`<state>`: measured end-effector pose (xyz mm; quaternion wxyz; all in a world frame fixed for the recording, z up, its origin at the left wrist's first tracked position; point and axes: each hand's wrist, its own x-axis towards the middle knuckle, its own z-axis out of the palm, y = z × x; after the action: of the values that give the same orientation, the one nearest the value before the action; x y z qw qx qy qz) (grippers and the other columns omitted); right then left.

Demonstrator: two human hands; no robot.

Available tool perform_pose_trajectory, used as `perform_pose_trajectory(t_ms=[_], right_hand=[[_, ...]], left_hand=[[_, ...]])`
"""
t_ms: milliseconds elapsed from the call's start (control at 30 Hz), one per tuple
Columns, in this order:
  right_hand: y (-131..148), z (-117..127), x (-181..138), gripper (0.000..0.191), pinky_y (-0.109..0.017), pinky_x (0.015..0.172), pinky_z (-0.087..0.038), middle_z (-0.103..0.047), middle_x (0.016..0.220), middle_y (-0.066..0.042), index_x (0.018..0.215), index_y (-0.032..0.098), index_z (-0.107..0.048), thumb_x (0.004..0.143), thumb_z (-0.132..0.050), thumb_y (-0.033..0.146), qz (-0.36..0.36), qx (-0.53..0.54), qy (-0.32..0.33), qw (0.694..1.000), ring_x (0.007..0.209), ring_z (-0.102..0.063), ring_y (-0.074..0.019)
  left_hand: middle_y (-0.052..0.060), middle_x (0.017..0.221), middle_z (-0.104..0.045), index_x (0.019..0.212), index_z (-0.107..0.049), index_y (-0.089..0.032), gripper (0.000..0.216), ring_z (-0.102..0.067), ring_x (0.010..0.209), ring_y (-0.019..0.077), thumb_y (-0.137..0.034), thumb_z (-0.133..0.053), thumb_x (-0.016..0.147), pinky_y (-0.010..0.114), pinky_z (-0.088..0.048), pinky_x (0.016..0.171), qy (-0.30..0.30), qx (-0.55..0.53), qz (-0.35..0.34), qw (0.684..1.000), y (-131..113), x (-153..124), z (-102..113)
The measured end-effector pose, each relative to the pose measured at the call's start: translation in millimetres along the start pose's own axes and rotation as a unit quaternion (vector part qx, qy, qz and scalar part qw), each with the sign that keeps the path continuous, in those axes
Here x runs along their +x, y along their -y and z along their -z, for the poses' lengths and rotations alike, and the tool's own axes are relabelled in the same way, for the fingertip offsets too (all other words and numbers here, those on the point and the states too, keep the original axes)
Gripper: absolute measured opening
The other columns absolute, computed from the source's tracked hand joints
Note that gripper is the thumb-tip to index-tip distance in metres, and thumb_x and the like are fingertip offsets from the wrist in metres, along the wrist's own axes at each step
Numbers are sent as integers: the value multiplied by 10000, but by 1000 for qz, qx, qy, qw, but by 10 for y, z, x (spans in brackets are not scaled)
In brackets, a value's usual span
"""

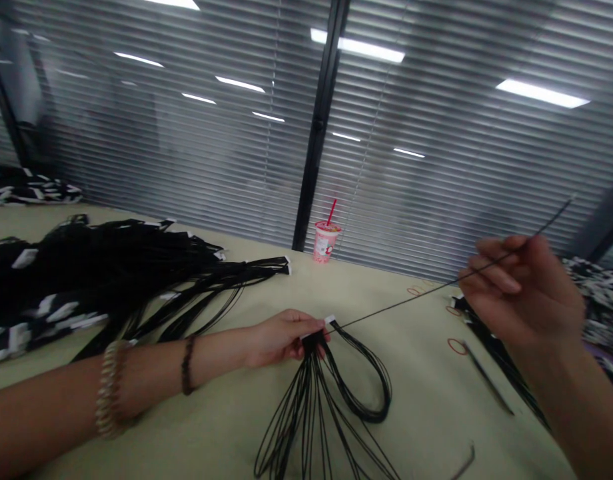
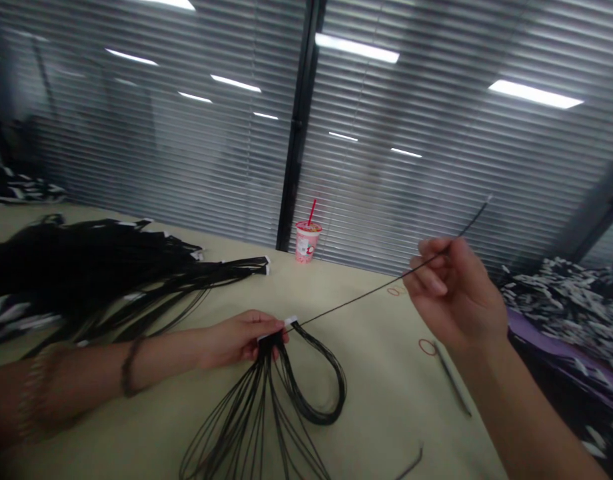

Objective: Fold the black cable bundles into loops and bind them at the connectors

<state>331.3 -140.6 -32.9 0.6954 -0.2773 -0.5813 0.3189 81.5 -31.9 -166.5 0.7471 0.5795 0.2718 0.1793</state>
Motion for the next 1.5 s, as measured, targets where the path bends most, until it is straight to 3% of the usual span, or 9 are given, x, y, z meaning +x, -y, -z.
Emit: perform_pose_trajectory(t_ms=[100, 167, 233, 300, 367, 467, 667, 933, 1500], right_hand=[[-82, -56, 2, 117, -183, 381, -150, -503, 720, 44, 841, 255, -556, 809, -451, 298, 1, -46, -12, 999, 382, -258, 24], [-265, -159, -76, 90, -167, 366, -178, -511, 685, 35, 838, 209, -551, 782, -503, 261, -31, -105, 7, 994, 365, -314, 20], [-552, -302, -225, 150, -155, 341, -200, -548, 669, 7, 799, 155, -548, 767, -521, 300, -113, -174, 76, 975, 352, -359, 1], [-883, -444, -406, 220, -158, 334, -218, -561, 625, -2, 767, 132, -542, 784, -475, 341, -202, -236, 160, 937, 338, -356, -14], [-1172, -543, -568, 239, -153, 383, -257, -526, 537, 7, 671, 123, -533, 790, -446, 311, -194, -293, 212, 912, 402, -391, -35], [-1409, -577, -707, 197, -158, 440, -266, -451, 494, 28, 592, 131, -502, 756, -432, 214, -123, -385, 189, 895, 463, -386, -51], [-1424, -517, -732, 169, -167, 459, -234, -387, 476, 40, 539, 143, -425, 707, -404, 139, -53, -450, 174, 874, 460, -345, -54], [-1451, -534, -726, 165, -176, 479, -234, -408, 497, 32, 565, 141, -453, 721, -398, 134, -39, -488, 209, 846, 472, -368, -59], [-1452, -522, -729, 176, -185, 487, -232, -392, 506, 28, 579, 148, -422, 748, -372, 136, -30, -504, 219, 835, 479, -365, -67]], left_hand=[[23, 663, -593, 844, -588, -102, 387, -525, 533, 39, -453, -549, 687, 128, -232, 424, -8, -2, 4, 1000, 0, -1, 0], [13, 663, -586, 829, -590, -105, 382, -526, 544, 41, -454, -561, 676, 132, -262, 446, -19, -12, 2, 1000, -3, -6, -9], [7, 658, -582, 806, -591, -105, 377, -520, 543, 43, -456, -569, 670, 143, -294, 474, -28, -21, -1, 999, -7, -12, -22], [2, 641, -579, 782, -592, -104, 369, -508, 525, 44, -454, -574, 666, 156, -312, 488, -33, -25, -5, 999, -9, -17, -34], [-1, 610, -570, 765, -594, -100, 356, -499, 504, 45, -441, -582, 663, 164, -317, 489, -38, -24, -5, 999, -9, -18, -41], [2, 576, -564, 751, -596, -92, 345, -493, 493, 47, -426, -586, 666, 169, -326, 496, -45, -25, 5, 999, -2, -12, -36], [1, 597, -570, 758, -596, -93, 350, -487, 507, 43, -428, -594, 657, 167, -334, 512, -48, -25, 14, 998, 8, -2, -17], [-2, 556, -550, 745, -584, -83, 330, -477, 490, 40, -402, -593, 663, 167, -320, 504, -53, -16, 18, 998, -25, -27, -51], [-2, 608, -557, 770, -589, -88, 342, -497, 504, 42, -418, -570, 681, 167, -327, 509, -40, -3, 15, 999, -2, -15, -17]])
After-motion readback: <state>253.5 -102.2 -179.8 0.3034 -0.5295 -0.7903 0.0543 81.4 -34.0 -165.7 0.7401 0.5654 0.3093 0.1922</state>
